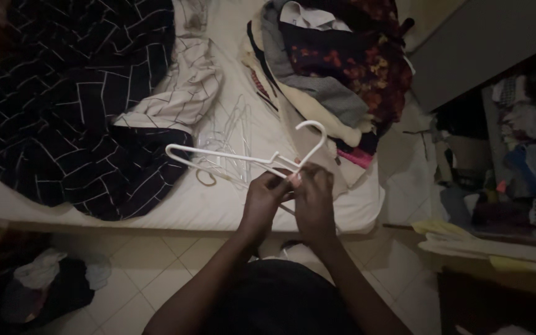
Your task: The person tapes plastic clothes hangers together with adhesive tape, ties cloth around a wire clothes hanger by hand, and carries the hanger to a closet.
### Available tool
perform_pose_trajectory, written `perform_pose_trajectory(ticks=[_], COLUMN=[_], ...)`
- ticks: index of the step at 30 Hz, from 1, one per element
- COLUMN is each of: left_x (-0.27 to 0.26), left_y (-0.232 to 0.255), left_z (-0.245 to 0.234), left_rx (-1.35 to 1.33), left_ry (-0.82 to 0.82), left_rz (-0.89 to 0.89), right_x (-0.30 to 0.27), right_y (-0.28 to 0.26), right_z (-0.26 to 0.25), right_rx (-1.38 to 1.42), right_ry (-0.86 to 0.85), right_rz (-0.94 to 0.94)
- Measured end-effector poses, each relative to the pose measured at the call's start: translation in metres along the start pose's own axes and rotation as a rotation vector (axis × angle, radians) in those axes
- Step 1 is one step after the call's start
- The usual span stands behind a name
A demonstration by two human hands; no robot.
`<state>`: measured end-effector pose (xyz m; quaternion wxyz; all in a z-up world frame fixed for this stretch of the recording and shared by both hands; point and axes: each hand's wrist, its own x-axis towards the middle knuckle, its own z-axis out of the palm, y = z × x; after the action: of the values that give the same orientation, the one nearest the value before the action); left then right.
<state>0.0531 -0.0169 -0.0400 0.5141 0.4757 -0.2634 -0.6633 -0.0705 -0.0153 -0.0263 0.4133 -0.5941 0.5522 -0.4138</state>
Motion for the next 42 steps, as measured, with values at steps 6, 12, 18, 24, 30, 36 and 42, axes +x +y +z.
perform_pose_trajectory(ticks=[6, 12, 18, 24, 30, 36, 42], left_x=[0.012, 0.036, 0.032, 0.005, -0.046, -0.051, -0.053], left_y=[-0.011, -0.025, -0.027, 0.001, 0.038, 0.009, -0.049], left_z=[-0.043, -0.056, -0.025, 0.009, 0.024, 0.076, 0.140], left_rx=[-0.189, -0.576, -0.622, -0.187, 0.985, 0.739, 0.540], left_ry=[0.079, -0.003, -0.022, -0.184, 0.259, -0.100, -0.227], left_rz=[0.027, -0.002, -0.033, -0.092, 0.707, 0.584, 0.309], right_x=[-0.028, -0.046, -0.056, -0.078, -0.112, -0.137, -0.135], right_y=[0.024, 0.061, 0.079, 0.087, 0.117, 0.152, 0.157], right_z=[0.003, -0.050, -0.099, -0.147, -0.251, -0.358, -0.430], right_rx=[-0.637, -0.575, -0.071, 0.307, 0.264, 0.462, 0.439], right_ry=[-0.100, -0.068, 0.111, 0.178, 0.403, 0.447, 0.473], right_rz=[-0.356, -0.290, 0.214, 0.272, 0.170, 0.078, 0.100])
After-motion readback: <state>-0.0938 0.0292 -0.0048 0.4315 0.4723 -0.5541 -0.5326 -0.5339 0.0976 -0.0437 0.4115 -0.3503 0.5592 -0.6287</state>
